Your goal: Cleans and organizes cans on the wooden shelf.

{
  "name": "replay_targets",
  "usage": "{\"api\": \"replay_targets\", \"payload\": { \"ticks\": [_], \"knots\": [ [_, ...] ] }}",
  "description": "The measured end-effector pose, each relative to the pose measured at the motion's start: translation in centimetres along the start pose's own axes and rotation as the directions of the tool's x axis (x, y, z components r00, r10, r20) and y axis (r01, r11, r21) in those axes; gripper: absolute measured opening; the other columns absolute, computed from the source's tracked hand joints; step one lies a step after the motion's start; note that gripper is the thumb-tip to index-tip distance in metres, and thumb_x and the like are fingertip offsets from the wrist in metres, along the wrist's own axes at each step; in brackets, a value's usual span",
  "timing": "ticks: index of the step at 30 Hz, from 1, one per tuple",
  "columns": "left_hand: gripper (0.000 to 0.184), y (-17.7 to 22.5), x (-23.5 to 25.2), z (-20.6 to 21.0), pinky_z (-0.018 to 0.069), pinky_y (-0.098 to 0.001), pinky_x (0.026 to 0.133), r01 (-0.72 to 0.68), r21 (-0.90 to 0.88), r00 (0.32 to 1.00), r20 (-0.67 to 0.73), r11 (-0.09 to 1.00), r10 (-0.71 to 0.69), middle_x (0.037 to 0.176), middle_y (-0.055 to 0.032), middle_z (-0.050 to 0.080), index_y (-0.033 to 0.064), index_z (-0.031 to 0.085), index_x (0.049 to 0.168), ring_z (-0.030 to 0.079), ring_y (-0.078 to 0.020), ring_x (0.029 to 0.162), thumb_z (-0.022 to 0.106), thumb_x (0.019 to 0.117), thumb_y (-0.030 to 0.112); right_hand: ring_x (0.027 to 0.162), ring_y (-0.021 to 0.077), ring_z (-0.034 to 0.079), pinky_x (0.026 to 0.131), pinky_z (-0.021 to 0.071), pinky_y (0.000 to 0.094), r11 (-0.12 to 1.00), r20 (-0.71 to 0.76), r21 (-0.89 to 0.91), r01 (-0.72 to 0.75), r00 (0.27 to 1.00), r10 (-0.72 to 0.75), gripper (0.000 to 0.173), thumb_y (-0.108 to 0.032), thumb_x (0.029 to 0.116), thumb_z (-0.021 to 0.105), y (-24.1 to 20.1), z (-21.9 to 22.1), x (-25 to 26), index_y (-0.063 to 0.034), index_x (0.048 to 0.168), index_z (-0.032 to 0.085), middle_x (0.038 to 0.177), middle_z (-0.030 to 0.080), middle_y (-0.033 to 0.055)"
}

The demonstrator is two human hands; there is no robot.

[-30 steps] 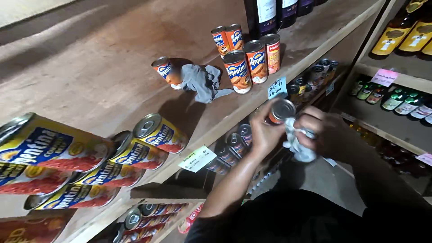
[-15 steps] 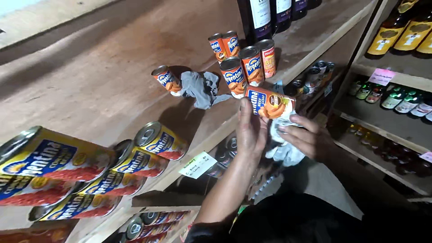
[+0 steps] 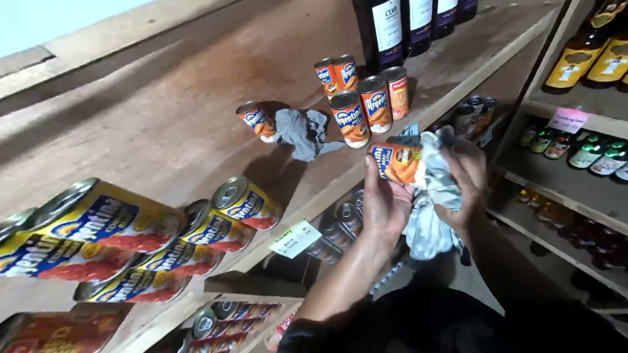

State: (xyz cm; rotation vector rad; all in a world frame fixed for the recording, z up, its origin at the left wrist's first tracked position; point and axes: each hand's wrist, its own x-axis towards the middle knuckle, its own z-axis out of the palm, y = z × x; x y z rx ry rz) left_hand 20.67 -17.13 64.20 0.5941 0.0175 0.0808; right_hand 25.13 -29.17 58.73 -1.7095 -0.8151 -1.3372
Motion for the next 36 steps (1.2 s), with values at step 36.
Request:
{"api": "replay_targets", "payload": {
  "ticks": [36],
  "knots": [
    [0.093, 12.5, 2.9, -1.6, 0.0419, -0.0421, 0.115, -0.39, 0.827, 0.658, 0.558, -0.406, 0.506, 0.155, -0.0233, 0.043, -0.0028, 0.027, 0.158, 0.047, -0.0285, 0.142, 0.079, 0.0875, 0.029, 0.104, -0.004, 0.064, 0.092, 0.0525, 0.0155, 0.761, 0.323, 0.545, -0.35, 0.926, 0.194, 0.039, -0.039, 0.1034, 0.058, 3.0, 2.8, -1.0, -0.0031, 0.099, 0.073, 0.104, 0.072, 0.0005]
  ]
}}
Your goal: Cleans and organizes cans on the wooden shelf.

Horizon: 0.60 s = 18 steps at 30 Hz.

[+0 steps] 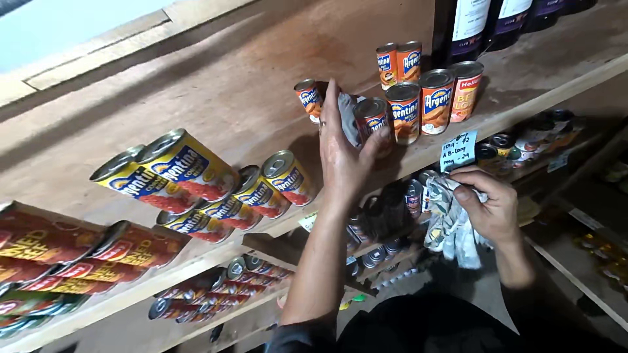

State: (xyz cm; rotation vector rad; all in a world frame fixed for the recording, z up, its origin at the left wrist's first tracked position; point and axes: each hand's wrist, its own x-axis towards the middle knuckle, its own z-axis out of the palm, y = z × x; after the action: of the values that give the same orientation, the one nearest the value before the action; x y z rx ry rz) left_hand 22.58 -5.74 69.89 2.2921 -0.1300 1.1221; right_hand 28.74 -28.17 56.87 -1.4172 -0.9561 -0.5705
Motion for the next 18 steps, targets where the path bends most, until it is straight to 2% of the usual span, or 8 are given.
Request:
{"api": "replay_targets", "payload": {
  "ticks": [2, 4, 5, 6, 8, 9, 11, 18],
  "knots": [
    [0.072, 1.8, 2.7, -0.5, 0.031, -0.0486, 0.121, -0.177, 0.111, 0.983, 0.068, 0.978, 0.17, 0.151, -0.0234, 0.05, -0.0051, 0.042, 0.151, 0.043, -0.0343, 0.144, 0.071, 0.0943, 0.029, 0.104, -0.0043, 0.064, 0.093, 0.0525, 0.0158, 1.0, -0.003, 0.01, -0.026, 1.0, 0.026, 0.037, -0.037, 0.1019, 0.06, 0.4, 0.6, -0.4, -0.0022, 0.099, 0.073, 0.104, 0.073, 0.0009],
    [0.065, 3.6, 5.9, -0.3, 0.0211, -0.0588, 0.123, -0.185, 0.229, 0.927, 0.362, 0.956, 0.093, 0.15, -0.0152, 0.055, 0.0054, 0.048, 0.152, 0.041, -0.0356, 0.147, 0.067, 0.0977, 0.037, 0.104, -0.0034, 0.064, 0.093, 0.0531, 0.0171, 0.999, 0.013, 0.023, -0.034, 0.999, 0.034, 0.034, -0.036, 0.1013, 0.062, 0.3, 1.1, -0.8, -0.0039, 0.1, 0.073, 0.103, 0.072, -0.0004],
    [0.067, 4.2, 7.6, 0.0, 0.0163, -0.0644, 0.122, -0.17, 0.296, 0.855, 0.519, 0.94, -0.009, 0.151, -0.0141, 0.053, 0.0096, 0.046, 0.154, 0.038, -0.0368, 0.148, 0.065, 0.099, 0.042, 0.104, -0.0027, 0.064, 0.093, 0.0536, 0.0177, 0.999, 0.024, 0.033, -0.028, 0.999, 0.027, 0.033, -0.036, 0.1012, 0.062, 0.2, 1.2, -0.9, -0.0048, 0.1, 0.073, 0.103, 0.073, -0.0007],
    [0.067, 4.6, 9.1, 0.5, 0.0163, -0.0676, 0.12, -0.167, 0.355, 0.762, 0.638, 0.92, -0.108, 0.151, -0.0152, 0.053, 0.011, 0.045, 0.155, 0.04, -0.0381, 0.146, 0.063, 0.1001, 0.045, 0.105, -0.0029, 0.065, 0.093, 0.0539, 0.0174, 0.999, 0.033, 0.042, -0.02, 0.999, 0.018, 0.033, -0.036, 0.1012, 0.062, 0.0, 1.2, -1.0, -0.0055, 0.1, 0.074, 0.103, 0.073, -0.0013],
    [0.054, 4.4, 11.1, 1.5, 0.0339, -0.0667, 0.11, -0.196, 0.407, 0.642, 0.741, 0.892, -0.197, 0.133, -0.0186, 0.064, 0.007, 0.059, 0.141, 0.057, -0.038, 0.129, 0.064, 0.1003, 0.042, 0.105, -0.0032, 0.065, 0.093, 0.0538, 0.0166, 0.998, 0.036, 0.06, -0.012, 0.999, 0.009, 0.032, -0.035, 0.1012, 0.062, 0.0, 1.0, -1.4, -0.0054, 0.1, 0.073, 0.103, 0.073, -0.0013],
    [0.045, 4.2, 11.5, 1.8, 0.0434, -0.0634, 0.099, -0.212, 0.413, 0.636, 0.746, 0.886, -0.195, 0.12, -0.0187, 0.068, 0.005, 0.066, 0.128, 0.063, -0.0368, 0.115, 0.066, 0.0991, 0.04, 0.105, -0.0034, 0.065, 0.094, 0.0534, 0.0162, 0.998, 0.033, 0.065, -0.015, 0.999, 0.013, 0.031, -0.034, 0.1011, 0.062, 0.1, 0.8, -1.6, -0.0051, 0.1, 0.073, 0.103, 0.073, -0.0013],
    [0.04, 4.2, 11.5, 1.9, 0.0484, -0.0593, 0.09, -0.189, 0.437, 0.664, 0.716, 0.879, -0.213, 0.106, -0.0173, 0.07, 0.0044, 0.071, 0.113, 0.066, -0.0342, 0.102, 0.068, 0.0976, 0.041, 0.106, -0.0038, 0.064, 0.094, 0.0531, 0.0158, 0.997, 0.016, 0.07, -0.03, 0.999, 0.029, 0.03, -0.032, 0.101, 0.062, 0.4, 0.5, -2.0, -0.0046, 0.1, 0.073, 0.103, 0.074, -0.0017],
    [0.042, 4.4, 10.6, 2.1, 0.0487, -0.0602, 0.09, -0.144, 0.476, 0.726, 0.646, 0.867, -0.234, 0.105, -0.0175, 0.071, 0.0053, 0.072, 0.112, 0.066, -0.0356, 0.103, 0.067, 0.0976, 0.045, 0.105, -0.0045, 0.064, 0.094, 0.0529, 0.0158, 0.997, 0.009, 0.06, -0.049, 0.999, 0.049, 0.029, -0.032, 0.1, 0.064, 0.3, 0.2, -2.4, -0.0041, 0.1, 0.073, 0.104, 0.074, -0.0018]
  ]
}}
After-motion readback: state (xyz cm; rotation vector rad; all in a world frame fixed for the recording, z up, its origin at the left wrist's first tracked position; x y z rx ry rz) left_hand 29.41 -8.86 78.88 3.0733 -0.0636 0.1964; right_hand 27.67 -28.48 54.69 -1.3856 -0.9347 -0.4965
